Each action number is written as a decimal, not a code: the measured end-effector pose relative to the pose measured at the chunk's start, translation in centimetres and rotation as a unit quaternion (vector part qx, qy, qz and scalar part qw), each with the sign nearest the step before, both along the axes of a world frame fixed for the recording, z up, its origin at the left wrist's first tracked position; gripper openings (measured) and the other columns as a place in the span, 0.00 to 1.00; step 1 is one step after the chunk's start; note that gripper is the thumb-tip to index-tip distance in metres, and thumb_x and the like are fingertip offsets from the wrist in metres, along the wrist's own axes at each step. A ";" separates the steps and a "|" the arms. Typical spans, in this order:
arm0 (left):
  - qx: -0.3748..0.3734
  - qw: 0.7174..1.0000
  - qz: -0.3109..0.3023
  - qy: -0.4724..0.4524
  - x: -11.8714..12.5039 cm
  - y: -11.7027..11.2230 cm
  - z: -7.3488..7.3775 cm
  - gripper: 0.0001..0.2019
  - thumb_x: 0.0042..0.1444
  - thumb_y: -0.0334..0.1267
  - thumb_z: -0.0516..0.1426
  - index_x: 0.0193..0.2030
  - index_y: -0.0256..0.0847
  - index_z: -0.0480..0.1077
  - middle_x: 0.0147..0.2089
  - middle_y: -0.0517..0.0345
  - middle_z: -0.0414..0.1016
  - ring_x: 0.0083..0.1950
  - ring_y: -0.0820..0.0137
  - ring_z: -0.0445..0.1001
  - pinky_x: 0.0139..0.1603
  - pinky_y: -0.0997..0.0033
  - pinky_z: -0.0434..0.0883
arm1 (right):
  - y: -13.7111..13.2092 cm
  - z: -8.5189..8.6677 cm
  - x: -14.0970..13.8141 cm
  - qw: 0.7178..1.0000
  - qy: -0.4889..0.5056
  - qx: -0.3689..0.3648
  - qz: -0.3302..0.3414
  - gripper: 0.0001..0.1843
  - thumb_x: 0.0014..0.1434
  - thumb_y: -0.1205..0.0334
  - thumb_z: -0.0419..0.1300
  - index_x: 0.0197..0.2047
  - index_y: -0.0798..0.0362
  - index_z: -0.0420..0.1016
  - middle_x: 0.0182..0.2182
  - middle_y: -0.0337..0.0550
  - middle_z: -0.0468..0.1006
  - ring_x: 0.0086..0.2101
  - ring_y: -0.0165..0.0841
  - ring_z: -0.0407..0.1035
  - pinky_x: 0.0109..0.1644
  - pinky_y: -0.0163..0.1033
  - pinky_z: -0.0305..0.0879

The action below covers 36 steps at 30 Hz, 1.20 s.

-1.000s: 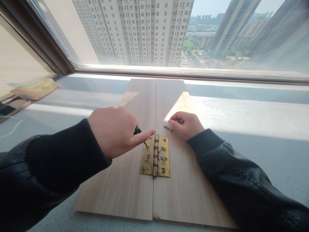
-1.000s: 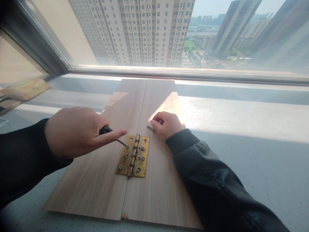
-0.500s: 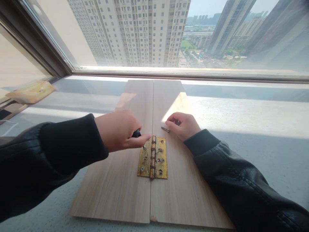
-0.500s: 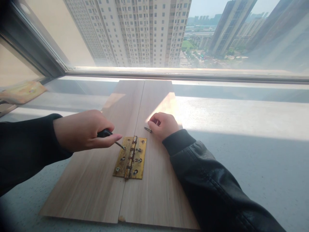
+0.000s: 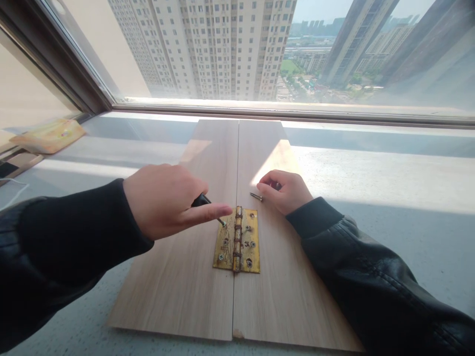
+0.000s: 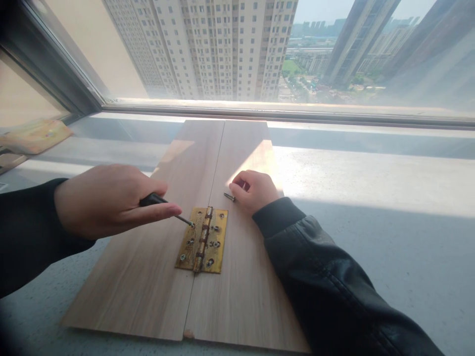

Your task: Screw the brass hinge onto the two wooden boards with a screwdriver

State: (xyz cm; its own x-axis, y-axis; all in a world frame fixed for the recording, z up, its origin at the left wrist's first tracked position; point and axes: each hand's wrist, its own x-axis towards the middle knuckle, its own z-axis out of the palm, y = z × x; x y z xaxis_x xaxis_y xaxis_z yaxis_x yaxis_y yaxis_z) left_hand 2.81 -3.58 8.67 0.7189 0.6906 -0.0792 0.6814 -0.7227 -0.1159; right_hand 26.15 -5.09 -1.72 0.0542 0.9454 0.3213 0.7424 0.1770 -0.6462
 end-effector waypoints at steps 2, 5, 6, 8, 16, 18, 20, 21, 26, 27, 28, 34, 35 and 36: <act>-0.005 1.000 0.012 0.001 0.4 -0.2 0.1 0.31 0.56 0.63 0.39 0.20 0.40 0.65 0.15 0.58 0.59 0.18 0.72 0.53 0.22 0.71 0.46 | 0.0 0.1 0.0 1.000 0.006 0.015 -0.003 0.07 0.51 0.62 0.58 0.25 0.54 0.74 0.21 0.39 0.71 0.23 0.28 0.61 0.29 0.38 0.58; -0.049 0.998 -0.023 -0.036 0.7 -0.1 -0.1 0.25 0.55 0.58 0.47 0.21 0.40 0.63 0.16 0.61 0.57 0.19 0.74 0.52 0.22 0.72 0.49 | -0.6 1.2 -0.5 0.999 0.018 0.041 0.012 0.08 0.53 0.60 0.57 0.27 0.55 0.74 0.24 0.41 0.74 0.27 0.30 0.64 0.32 0.38 0.60; -0.067 0.996 -0.033 -0.058 0.8 0.0 -0.3 0.23 0.55 0.56 0.49 0.20 0.39 0.62 0.16 0.62 0.57 0.19 0.74 0.52 0.23 0.73 0.50 | -0.9 1.9 -1.0 0.998 0.022 0.046 0.027 0.09 0.54 0.58 0.57 0.29 0.55 0.74 0.25 0.41 0.74 0.28 0.30 0.65 0.33 0.38 0.61; -0.094 0.988 -0.042 -0.111 0.7 0.1 -0.7 0.21 0.55 0.52 0.51 0.19 0.39 0.60 0.16 0.63 0.58 0.19 0.76 0.53 0.23 0.74 0.52 | -1.9 3.5 -2.2 0.995 0.033 0.047 0.080 0.12 0.57 0.54 0.56 0.33 0.54 0.75 0.26 0.39 0.74 0.28 0.28 0.65 0.33 0.36 0.62; -0.188 0.903 -0.100 -0.374 0.2 -0.2 -4.0 0.08 0.52 0.39 0.56 0.32 0.36 0.72 0.27 0.61 0.73 0.24 0.78 0.62 0.27 0.77 0.62 | -3.9 7.2 -6.2 0.955 0.032 0.082 0.284 0.15 0.57 0.68 0.57 0.49 0.55 0.72 0.29 0.37 0.72 0.28 0.24 0.64 0.33 0.33 0.63; -0.205 0.872 -0.092 -0.435 0.2 -0.2 -4.8 0.08 0.51 0.39 0.57 0.32 0.36 0.72 0.27 0.60 0.72 0.24 0.77 0.62 0.26 0.76 0.62 | -3.8 7.2 -6.2 0.955 0.014 0.084 0.283 0.14 0.57 0.69 0.56 0.47 0.54 0.73 0.28 0.37 0.71 0.26 0.24 0.63 0.32 0.33 0.63; -0.208 0.840 -0.080 -0.495 0.2 -0.4 -5.6 0.09 0.48 0.40 0.60 0.31 0.35 0.71 0.28 0.58 0.72 0.28 0.75 0.65 0.30 0.73 0.64 | -3.6 7.2 -6.2 0.953 0.008 0.100 0.286 0.12 0.56 0.69 0.58 0.44 0.56 0.73 0.29 0.39 0.71 0.27 0.24 0.63 0.32 0.34 0.64; -0.211 0.823 -0.072 -0.523 0.2 -0.4 -6.0 0.10 0.46 0.40 0.62 0.31 0.35 0.70 0.29 0.57 0.72 0.30 0.73 0.67 0.31 0.72 0.65 | -3.6 7.3 -6.2 0.951 0.008 0.113 0.289 0.11 0.55 0.69 0.59 0.43 0.58 0.73 0.31 0.41 0.71 0.29 0.25 0.64 0.32 0.34 0.64; -0.186 0.764 -0.006 -0.618 0.6 -1.1 -7.1 0.11 0.42 0.39 0.65 0.27 0.34 0.70 0.24 0.58 0.71 0.27 0.73 0.66 0.29 0.71 0.64 | -3.5 7.5 -6.2 0.956 0.016 0.102 0.275 0.10 0.55 0.70 0.59 0.42 0.59 0.72 0.34 0.44 0.71 0.31 0.27 0.66 0.32 0.35 0.66; -0.183 0.758 -0.003 -0.625 0.6 -1.1 -7.2 0.11 0.42 0.39 0.65 0.26 0.34 0.70 0.24 0.59 0.70 0.27 0.73 0.65 0.29 0.71 0.64 | -3.5 7.5 -6.2 0.960 0.013 0.095 0.262 0.09 0.55 0.69 0.60 0.41 0.59 0.72 0.32 0.43 0.70 0.30 0.27 0.66 0.31 0.35 0.65; -0.187 0.755 -0.010 -0.629 0.6 -1.1 -7.3 0.10 0.43 0.38 0.64 0.26 0.34 0.70 0.24 0.59 0.71 0.27 0.74 0.66 0.29 0.71 0.64 | -3.5 7.6 -6.2 0.965 0.008 0.092 0.246 0.07 0.54 0.67 0.60 0.39 0.59 0.72 0.30 0.41 0.69 0.29 0.27 0.65 0.30 0.36 0.65; -0.290 0.747 -0.119 -0.586 0.4 -0.5 -7.3 0.08 0.53 0.34 0.58 0.39 0.33 0.74 0.34 0.52 0.76 0.36 0.71 0.73 0.37 0.71 0.68 | -3.5 7.2 -6.8 0.984 -0.017 0.109 0.142 0.11 0.51 0.59 0.63 0.26 0.56 0.66 0.23 0.37 0.66 0.24 0.26 0.61 0.25 0.36 0.59; -0.288 0.747 -0.119 -0.587 0.4 -0.5 -7.4 0.09 0.53 0.34 0.59 0.40 0.34 0.73 0.35 0.51 0.76 0.37 0.70 0.73 0.38 0.70 0.69 | -3.5 7.2 -7.0 0.985 -0.021 0.110 0.133 0.11 0.51 0.59 0.63 0.26 0.56 0.66 0.22 0.37 0.65 0.23 0.25 0.60 0.25 0.35 0.59; -0.273 0.747 -0.105 -0.597 0.4 -0.4 -7.5 0.11 0.50 0.35 0.60 0.40 0.34 0.73 0.35 0.51 0.76 0.36 0.70 0.73 0.38 0.70 0.69 | -3.5 7.2 -7.1 0.985 -0.025 0.113 0.125 0.11 0.51 0.59 0.63 0.26 0.56 0.66 0.22 0.36 0.65 0.23 0.25 0.60 0.24 0.35 0.58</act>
